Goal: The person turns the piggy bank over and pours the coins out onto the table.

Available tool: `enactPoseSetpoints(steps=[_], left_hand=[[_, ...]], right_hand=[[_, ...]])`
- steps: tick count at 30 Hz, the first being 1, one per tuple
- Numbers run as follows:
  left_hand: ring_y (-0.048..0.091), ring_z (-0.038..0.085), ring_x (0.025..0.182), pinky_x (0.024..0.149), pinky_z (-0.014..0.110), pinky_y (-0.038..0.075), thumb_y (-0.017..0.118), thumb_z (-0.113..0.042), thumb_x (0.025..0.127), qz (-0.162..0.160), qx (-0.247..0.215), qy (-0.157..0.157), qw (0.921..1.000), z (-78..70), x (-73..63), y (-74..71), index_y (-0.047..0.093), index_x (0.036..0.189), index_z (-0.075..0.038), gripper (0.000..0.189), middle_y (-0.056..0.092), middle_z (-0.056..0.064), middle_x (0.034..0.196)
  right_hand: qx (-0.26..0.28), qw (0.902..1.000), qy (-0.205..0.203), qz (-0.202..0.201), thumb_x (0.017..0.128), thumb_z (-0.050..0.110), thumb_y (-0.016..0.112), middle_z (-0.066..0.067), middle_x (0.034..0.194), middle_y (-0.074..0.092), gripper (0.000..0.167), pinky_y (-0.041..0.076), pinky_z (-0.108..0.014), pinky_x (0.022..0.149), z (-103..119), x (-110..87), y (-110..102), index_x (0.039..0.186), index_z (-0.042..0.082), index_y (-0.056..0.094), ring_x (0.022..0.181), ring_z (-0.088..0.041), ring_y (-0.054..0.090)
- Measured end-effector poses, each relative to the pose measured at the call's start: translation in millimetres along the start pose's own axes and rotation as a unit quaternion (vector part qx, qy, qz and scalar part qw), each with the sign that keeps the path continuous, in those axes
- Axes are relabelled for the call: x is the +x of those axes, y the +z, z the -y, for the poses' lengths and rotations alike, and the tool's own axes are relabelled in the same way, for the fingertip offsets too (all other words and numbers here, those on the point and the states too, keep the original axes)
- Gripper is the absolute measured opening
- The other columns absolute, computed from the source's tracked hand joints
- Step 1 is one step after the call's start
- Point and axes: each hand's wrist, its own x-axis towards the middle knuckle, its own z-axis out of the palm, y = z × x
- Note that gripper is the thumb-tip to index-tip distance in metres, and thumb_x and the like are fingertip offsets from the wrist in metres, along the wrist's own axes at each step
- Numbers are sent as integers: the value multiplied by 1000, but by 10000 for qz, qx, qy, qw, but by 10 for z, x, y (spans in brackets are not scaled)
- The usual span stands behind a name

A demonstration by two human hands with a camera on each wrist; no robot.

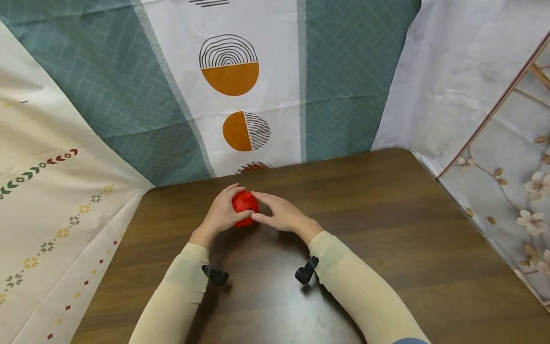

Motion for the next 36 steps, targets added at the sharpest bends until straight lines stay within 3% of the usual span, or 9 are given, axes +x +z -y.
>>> enactPoseSetpoints(steps=[7,12,17,22,29,36], left_hand=[[29,27,139,101,47,43,83,-37,73,-62,-295,248,9992,-173,154,265,42,141,-10,84,34,7,151],[29,28,139,102,45,43,84,-33,73,-28,-991,345,9945,-266,185,411,35,144,-9,89,28,7,154],[33,29,136,102,45,43,84,-34,73,118,-1574,152,9873,-300,151,532,29,148,-22,93,17,1,158],[32,32,135,100,50,43,87,-39,67,289,-1863,-69,9821,-329,116,601,23,150,-36,104,11,3,159],[36,30,132,98,49,45,89,-36,64,155,-2080,-173,9779,-302,88,642,21,150,-39,109,14,0,156],[41,27,128,98,49,45,89,-39,64,-75,-2188,-379,9750,-216,44,753,10,152,-41,117,30,3,149]], right_hand=[[423,9976,417,-368,93,54,52,2,152,36,68,34,-50,108,-113,-58,-122,152,27,29,137,-21,37],[696,9942,478,-669,93,50,55,0,150,39,66,39,-50,105,-249,-127,-145,150,25,33,132,-25,43],[855,9908,591,-862,95,46,55,-1,149,41,62,42,-48,102,-363,-222,-133,150,25,34,125,-25,50],[1052,9879,680,-918,95,46,55,-3,147,43,63,44,-51,99,-405,-305,-123,150,28,32,123,-27,51],[1180,9870,565,-939,90,46,63,-2,149,39,72,47,-49,96,-413,-316,-81,151,31,28,124,-27,50],[1206,9868,614,-895,85,49,68,-5,146,43,82,46,-49,98,-451,-291,-2,151,36,23,125,-27,49]])
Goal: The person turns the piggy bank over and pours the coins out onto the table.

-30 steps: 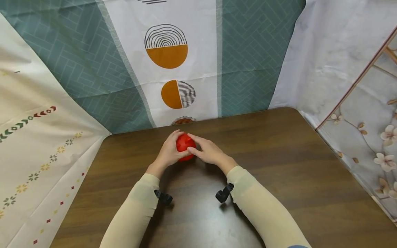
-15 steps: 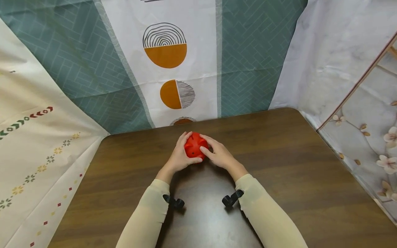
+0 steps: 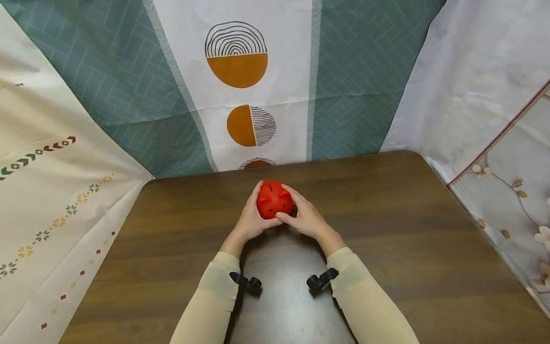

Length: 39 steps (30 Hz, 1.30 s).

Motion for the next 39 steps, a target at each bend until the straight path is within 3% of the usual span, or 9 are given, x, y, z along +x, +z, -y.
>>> enactPoseSetpoints(steps=[4,11,17,21,32,39], left_hand=[[41,27,128,99,50,44,89,-35,65,-78,65,-22,9999,9,-14,-2,8,153,-36,120,33,5,147],[40,26,129,100,50,43,89,-37,65,-82,228,25,9997,-45,-18,-35,7,151,-43,119,32,3,149],[40,24,129,100,48,43,88,-42,65,-136,284,92,9995,-89,-20,-50,13,154,-33,117,31,1,150],[40,23,128,99,47,44,85,-45,68,-225,262,322,9989,-125,-29,-67,18,154,-26,111,30,0,150],[42,19,125,97,44,47,82,-50,69,-532,233,708,9958,-245,-74,-145,26,150,-36,99,36,-5,145],[44,19,121,94,43,49,79,-52,72,-760,-48,976,9923,-343,-112,-179,29,148,-40,92,40,-1,138]], right_hand=[[121,9999,-53,12,82,47,72,-4,145,43,86,46,-48,98,5,10,-3,151,39,21,124,-25,49],[126,9999,-72,-13,81,46,74,-3,143,45,86,47,-47,96,39,-5,-38,150,42,22,122,-24,51],[137,9998,-1,-106,82,47,72,-2,143,45,83,51,-47,91,67,-31,-62,149,41,24,117,-26,54],[171,9996,11,-225,85,46,70,0,144,45,78,52,-45,89,94,-46,-77,149,42,26,114,-26,56],[291,9987,-240,-349,88,40,68,-3,146,42,77,52,-50,89,240,-70,-137,151,35,25,111,-29,57],[101,9978,-325,-564,90,42,64,1,148,40,77,56,-37,79,385,-99,-178,152,39,18,104,-21,58]])
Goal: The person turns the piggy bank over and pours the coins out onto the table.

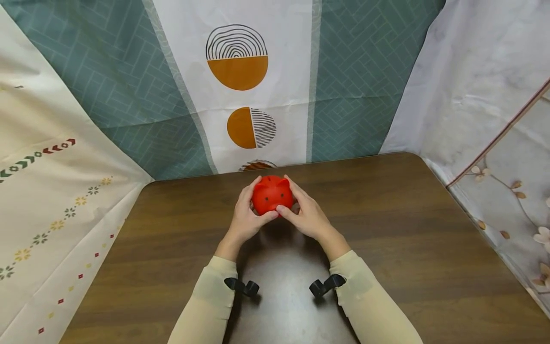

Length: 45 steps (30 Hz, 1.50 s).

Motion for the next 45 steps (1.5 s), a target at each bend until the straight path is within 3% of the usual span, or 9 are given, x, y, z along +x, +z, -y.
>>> enactPoseSetpoints(steps=[9,17,20,26,29,35,40,43,45], left_hand=[[44,16,122,94,38,49,77,-46,76,-391,-422,573,9967,-128,5,-38,31,148,-32,87,39,-4,140],[47,26,120,94,42,49,71,-44,83,-437,-940,603,9928,-585,-37,-170,31,149,-10,84,42,10,139],[47,24,120,95,42,49,72,-43,83,-431,-860,628,9934,-553,-26,-148,30,149,-12,84,43,8,139],[46,19,122,94,41,50,71,-53,80,-481,-620,742,9942,-303,27,-36,28,150,-24,88,42,-1,141],[45,15,122,93,38,50,68,-61,78,-488,-490,745,9948,-288,32,-23,26,151,-28,90,39,-6,143],[40,16,130,97,41,47,73,-58,73,-547,123,926,9941,-349,13,-20,11,154,-29,106,26,-8,154],[38,23,133,100,43,45,86,-37,67,-486,400,1577,9855,-358,16,-6,12,154,-22,115,26,4,154],[37,26,134,100,44,45,89,-34,64,-390,549,1874,9800,-362,18,-3,18,152,-21,114,24,10,153],[38,26,133,99,42,45,89,-35,63,-308,588,1938,9788,-372,16,-3,20,151,-21,112,23,9,153]], right_hand=[[-192,9991,-345,-151,89,45,64,6,156,25,82,57,-42,75,138,-13,-31,154,34,14,103,-21,54],[-655,9909,-1061,-499,84,35,74,-2,155,31,93,58,-41,73,166,-16,-57,155,28,15,89,-20,59],[-890,9830,-1439,-705,80,27,79,-4,154,33,94,58,-40,71,158,-12,-67,154,23,22,89,-20,60],[-957,9746,-1802,-921,75,21,83,-7,151,37,91,58,-42,71,141,-4,-89,151,18,32,100,-22,59],[-989,9729,-1857,-964,80,34,78,-8,151,38,85,57,-39,71,145,-6,-99,150,18,34,102,-22,59],[-945,9715,-1883,-1086,83,57,61,-11,149,40,80,56,-33,66,167,-5,-107,149,17,38,82,-18,59],[-875,9728,-1835,-1109,81,39,75,-10,148,41,79,57,-32,68,199,-3,-125,148,16,39,98,-23,61],[-781,9757,-1733,-1091,77,26,81,-9,149,41,83,58,-34,72,233,-8,-144,148,17,38,112,-26,58],[-715,9775,-1647,-1106,77,24,82,-8,148,41,83,58,-36,73,251,-15,-161,148,18,39,111,-26,58]])
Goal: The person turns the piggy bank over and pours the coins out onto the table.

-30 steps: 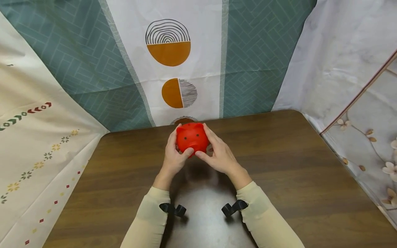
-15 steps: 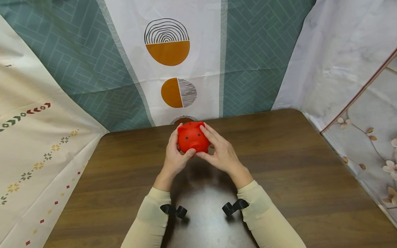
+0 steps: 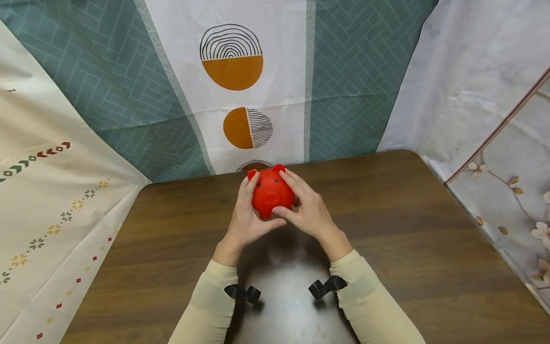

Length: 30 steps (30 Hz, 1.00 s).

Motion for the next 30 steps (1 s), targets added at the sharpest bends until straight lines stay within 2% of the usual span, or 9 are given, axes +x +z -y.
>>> enactPoseSetpoints(steps=[4,9,14,19,21,25,30], left_hand=[[40,25,131,99,40,46,90,-29,64,64,-117,74,9999,-19,9,-8,22,149,-19,109,26,9,150],[41,26,129,97,38,48,88,-21,66,-55,-18,93,9999,-30,10,-26,29,146,-15,100,33,11,147],[44,26,128,96,38,49,87,-23,67,-126,201,35,9997,-51,12,-58,31,146,-16,97,39,11,143],[47,22,124,96,37,49,86,-24,67,-202,76,13,9998,-51,26,-73,31,146,-16,97,42,9,141],[47,22,123,96,36,49,86,-23,68,-265,8,33,9996,-50,31,-73,31,146,-14,96,43,8,140],[46,23,125,97,37,48,85,-21,68,-408,-19,95,9991,-60,38,-66,31,146,-11,95,43,9,140],[47,24,125,98,38,47,86,-21,69,-621,-144,75,9979,-98,51,-64,32,146,-8,95,44,9,141]], right_hand=[[136,9998,124,-75,77,27,81,-6,146,44,80,57,-38,73,23,0,-48,146,19,41,108,-24,58],[234,9995,182,-117,77,30,81,-4,144,47,78,57,-36,74,15,-4,-73,145,20,44,105,-21,58],[184,9996,88,-194,79,38,78,-3,142,50,75,56,-37,76,19,7,-73,144,20,45,107,-21,57],[131,9994,-88,-294,81,53,70,-3,136,55,74,54,-40,75,27,20,-63,142,19,47,105,-20,51],[172,9993,-133,-290,82,56,67,-4,136,55,75,54,-42,80,36,24,-58,143,18,47,109,-21,51],[333,9991,-149,-220,82,54,68,-5,141,50,78,51,-47,90,48,26,-52,145,17,42,121,-24,50],[606,9981,-70,-58,79,42,76,-3,143,46,85,51,-44,92,55,24,-49,150,19,34,120,-21,51]])
